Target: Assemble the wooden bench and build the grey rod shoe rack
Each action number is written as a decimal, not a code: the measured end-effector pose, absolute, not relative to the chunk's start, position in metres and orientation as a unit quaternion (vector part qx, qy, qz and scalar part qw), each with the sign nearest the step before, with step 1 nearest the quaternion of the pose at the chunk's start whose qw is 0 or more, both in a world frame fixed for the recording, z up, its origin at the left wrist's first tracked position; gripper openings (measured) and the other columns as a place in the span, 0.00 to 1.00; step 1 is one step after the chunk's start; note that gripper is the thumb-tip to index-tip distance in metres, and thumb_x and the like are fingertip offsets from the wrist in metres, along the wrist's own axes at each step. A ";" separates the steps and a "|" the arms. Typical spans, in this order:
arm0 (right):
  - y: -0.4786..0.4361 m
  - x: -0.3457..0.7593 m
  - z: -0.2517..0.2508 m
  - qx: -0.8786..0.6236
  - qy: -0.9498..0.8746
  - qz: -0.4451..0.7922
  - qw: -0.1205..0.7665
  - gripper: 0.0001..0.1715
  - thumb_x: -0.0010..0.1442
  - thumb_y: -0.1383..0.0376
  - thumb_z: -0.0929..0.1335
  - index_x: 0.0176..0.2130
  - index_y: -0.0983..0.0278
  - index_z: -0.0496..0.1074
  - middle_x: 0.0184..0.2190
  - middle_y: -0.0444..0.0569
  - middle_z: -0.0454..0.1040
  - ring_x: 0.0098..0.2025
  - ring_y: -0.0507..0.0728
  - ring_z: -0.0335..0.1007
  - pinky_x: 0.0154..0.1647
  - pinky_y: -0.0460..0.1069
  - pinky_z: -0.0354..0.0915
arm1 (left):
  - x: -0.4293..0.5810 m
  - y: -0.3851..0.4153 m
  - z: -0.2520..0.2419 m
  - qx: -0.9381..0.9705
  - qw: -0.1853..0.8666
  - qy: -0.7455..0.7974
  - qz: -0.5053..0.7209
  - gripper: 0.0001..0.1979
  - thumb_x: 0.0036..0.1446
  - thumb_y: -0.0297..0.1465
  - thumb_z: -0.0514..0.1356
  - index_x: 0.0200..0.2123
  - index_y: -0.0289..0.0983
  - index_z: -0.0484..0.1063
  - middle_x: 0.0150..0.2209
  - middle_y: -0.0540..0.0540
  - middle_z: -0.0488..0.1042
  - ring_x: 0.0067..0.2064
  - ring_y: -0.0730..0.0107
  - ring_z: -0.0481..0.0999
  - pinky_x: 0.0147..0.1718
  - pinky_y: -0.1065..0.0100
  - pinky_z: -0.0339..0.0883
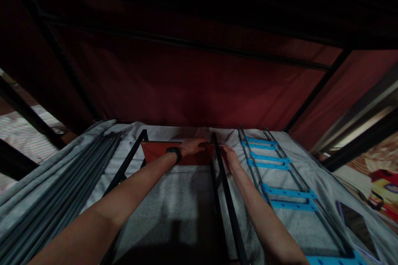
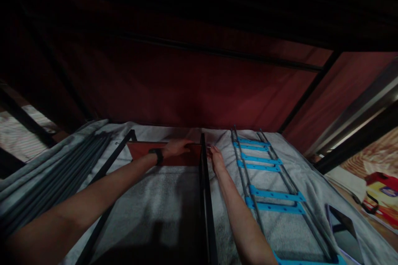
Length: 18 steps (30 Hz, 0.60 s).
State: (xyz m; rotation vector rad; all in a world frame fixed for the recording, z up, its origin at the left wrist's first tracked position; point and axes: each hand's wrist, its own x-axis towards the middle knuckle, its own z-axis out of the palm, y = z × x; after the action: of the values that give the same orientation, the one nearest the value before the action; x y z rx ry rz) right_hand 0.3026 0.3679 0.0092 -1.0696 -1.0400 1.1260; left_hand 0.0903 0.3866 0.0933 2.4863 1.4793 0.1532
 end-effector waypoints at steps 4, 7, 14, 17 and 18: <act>0.367 0.306 0.014 -0.428 -0.370 0.535 0.628 0.20 0.45 0.54 0.72 0.36 0.62 0.76 0.33 0.48 0.80 0.35 0.57 0.76 0.39 0.51 0.71 | 0.093 0.384 0.098 0.849 0.139 0.507 0.050 0.24 0.63 0.45 0.53 0.60 0.48 0.67 0.56 0.48 0.75 0.55 0.61 0.75 0.50 0.67 0.66; 0.362 0.306 0.013 -0.411 -0.384 0.530 0.634 0.20 0.46 0.54 0.72 0.38 0.62 0.77 0.35 0.48 0.80 0.37 0.57 0.76 0.44 0.51 0.70 | 0.094 0.384 0.099 0.861 0.135 0.487 0.056 0.22 0.63 0.41 0.54 0.59 0.48 0.68 0.56 0.48 0.75 0.55 0.62 0.74 0.50 0.67 0.65; 0.370 0.301 0.009 -0.474 -0.458 0.412 0.629 0.15 0.48 0.55 0.71 0.34 0.61 0.78 0.34 0.47 0.80 0.39 0.57 0.74 0.47 0.53 0.69 | 0.099 0.395 0.092 0.859 0.183 0.472 0.074 0.19 0.61 0.35 0.55 0.54 0.42 0.73 0.52 0.47 0.78 0.51 0.64 0.76 0.49 0.69 0.67; 0.370 0.300 0.012 -0.504 -0.491 0.365 0.609 0.10 0.52 0.59 0.68 0.33 0.60 0.78 0.33 0.46 0.80 0.39 0.56 0.74 0.47 0.53 0.69 | 0.099 0.400 0.088 0.849 0.208 0.479 0.081 0.22 0.60 0.36 0.55 0.57 0.42 0.71 0.54 0.47 0.76 0.53 0.64 0.75 0.51 0.68 0.67; 0.369 0.300 0.013 -0.514 -0.509 0.345 0.599 0.10 0.54 0.61 0.67 0.33 0.60 0.78 0.33 0.46 0.80 0.38 0.56 0.74 0.46 0.52 0.69 | 0.098 0.401 0.087 0.847 0.215 0.477 0.086 0.23 0.60 0.36 0.55 0.58 0.42 0.70 0.56 0.47 0.75 0.54 0.64 0.74 0.53 0.67 0.66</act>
State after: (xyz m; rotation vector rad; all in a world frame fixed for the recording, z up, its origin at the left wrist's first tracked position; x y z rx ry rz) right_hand 0.3000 0.3691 0.0134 -1.1911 -1.1794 0.7995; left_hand 0.0980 0.4012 0.0868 2.3497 1.3238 0.2385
